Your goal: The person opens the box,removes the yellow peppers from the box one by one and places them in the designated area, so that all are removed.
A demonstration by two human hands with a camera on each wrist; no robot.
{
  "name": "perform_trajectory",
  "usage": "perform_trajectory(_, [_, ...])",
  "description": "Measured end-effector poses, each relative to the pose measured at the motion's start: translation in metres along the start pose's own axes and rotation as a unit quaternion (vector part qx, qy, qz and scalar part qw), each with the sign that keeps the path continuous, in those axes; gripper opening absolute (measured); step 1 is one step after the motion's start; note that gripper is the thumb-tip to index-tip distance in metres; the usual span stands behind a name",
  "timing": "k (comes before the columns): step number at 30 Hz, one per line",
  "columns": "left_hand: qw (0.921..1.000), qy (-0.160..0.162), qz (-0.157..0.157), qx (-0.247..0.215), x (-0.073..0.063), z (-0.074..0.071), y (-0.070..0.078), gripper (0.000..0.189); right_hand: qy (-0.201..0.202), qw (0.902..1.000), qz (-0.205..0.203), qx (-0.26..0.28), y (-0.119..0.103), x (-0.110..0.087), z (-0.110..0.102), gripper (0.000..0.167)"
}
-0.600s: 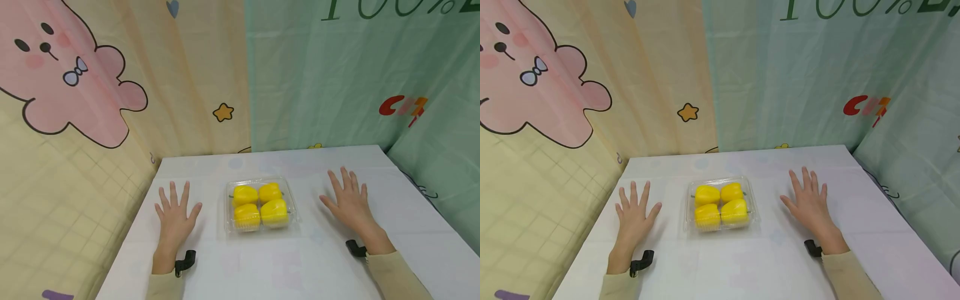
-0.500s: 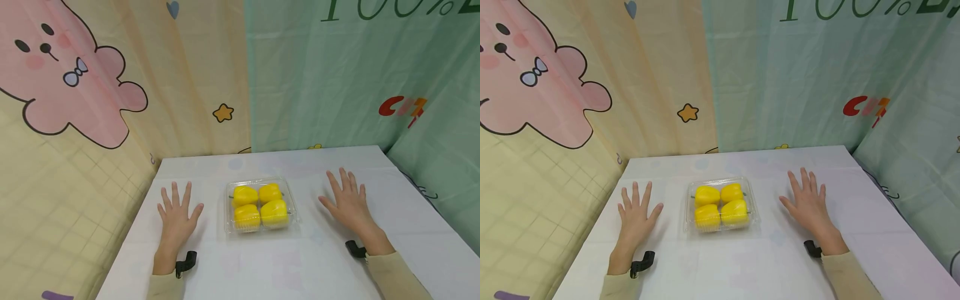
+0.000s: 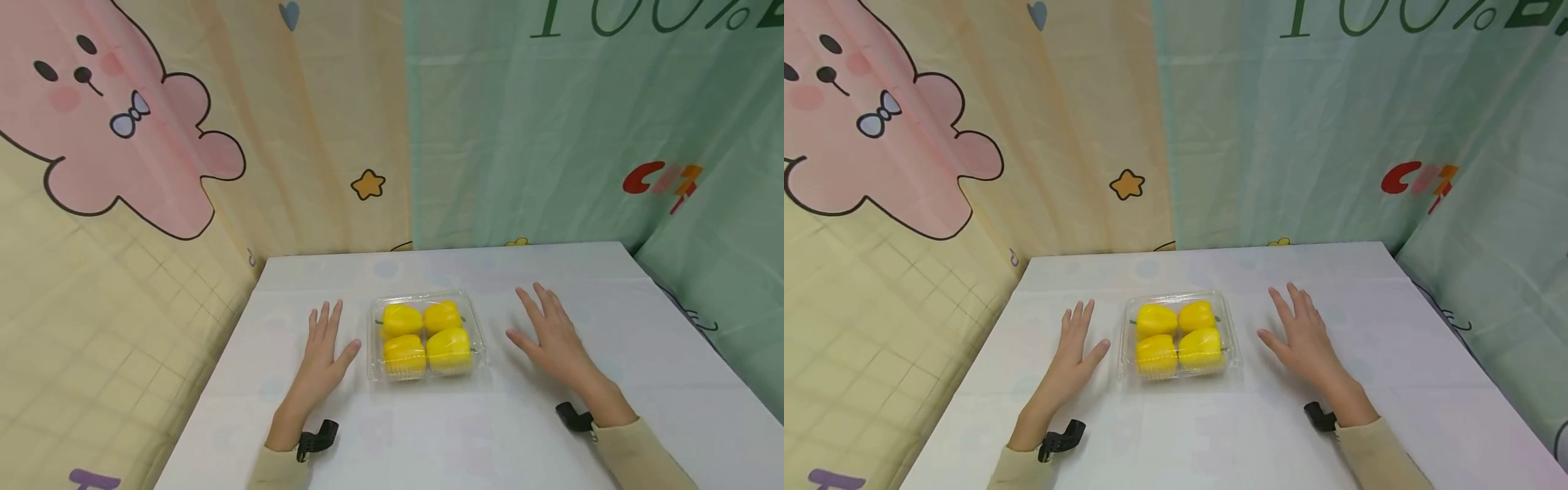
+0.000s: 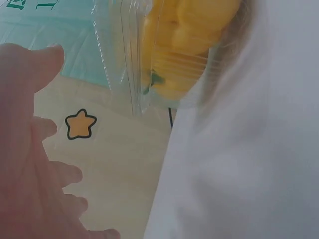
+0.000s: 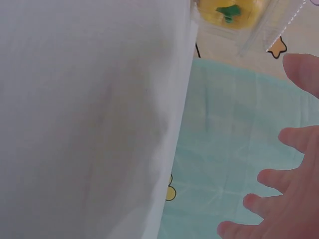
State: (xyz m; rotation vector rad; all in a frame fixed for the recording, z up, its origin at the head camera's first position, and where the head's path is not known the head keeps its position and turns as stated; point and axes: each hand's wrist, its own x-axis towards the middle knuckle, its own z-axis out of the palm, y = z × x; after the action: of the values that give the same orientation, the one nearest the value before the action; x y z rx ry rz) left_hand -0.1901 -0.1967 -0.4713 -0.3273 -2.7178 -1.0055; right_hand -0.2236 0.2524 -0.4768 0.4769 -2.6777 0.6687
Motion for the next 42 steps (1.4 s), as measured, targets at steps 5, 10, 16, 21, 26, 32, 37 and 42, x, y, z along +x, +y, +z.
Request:
perform_trajectory(5, [0.9961,-0.034,-0.005,-0.081,-0.001,0.004,0.007,0.082,-0.019,0.9991,0.000,0.039,-0.004,0.000,0.002,0.086])
perform_trajectory(10, [0.9878,-0.070,0.008,-0.139,-0.002,0.009,0.013,0.082,-0.050,0.9945,-0.003,0.092,-0.010,-0.001,0.004,0.083])
perform_trajectory(16, [0.9771,-0.111,0.000,-0.182,-0.001,0.015,0.021,0.080,-0.070,0.9889,-0.006,0.131,-0.016,-0.002,0.006,0.081])
perform_trajectory(21, [0.9705,-0.134,0.007,-0.200,-0.002,0.019,0.020,0.084,-0.092,0.9754,-0.009,0.200,-0.022,-0.002,0.007,0.076])
perform_trajectory(26, [0.9700,-0.142,0.013,-0.197,-0.003,0.022,0.021,0.091,-0.126,0.9544,-0.014,0.270,-0.026,-0.004,0.009,0.074])
perform_trajectory(32, [0.9663,-0.156,-0.002,-0.205,-0.004,0.026,0.023,0.102,-0.160,0.9420,-0.027,0.294,-0.032,-0.007,0.012,0.081])
perform_trajectory(37, [0.9654,-0.161,-0.010,-0.205,-0.006,0.030,0.024,0.113,-0.181,0.9437,-0.020,0.276,-0.039,-0.009,0.014,0.094])
perform_trajectory(42, [0.9674,-0.156,-0.012,-0.199,-0.008,0.035,0.024,0.115,-0.175,0.9504,-0.022,0.256,-0.041,-0.009,0.014,0.097])
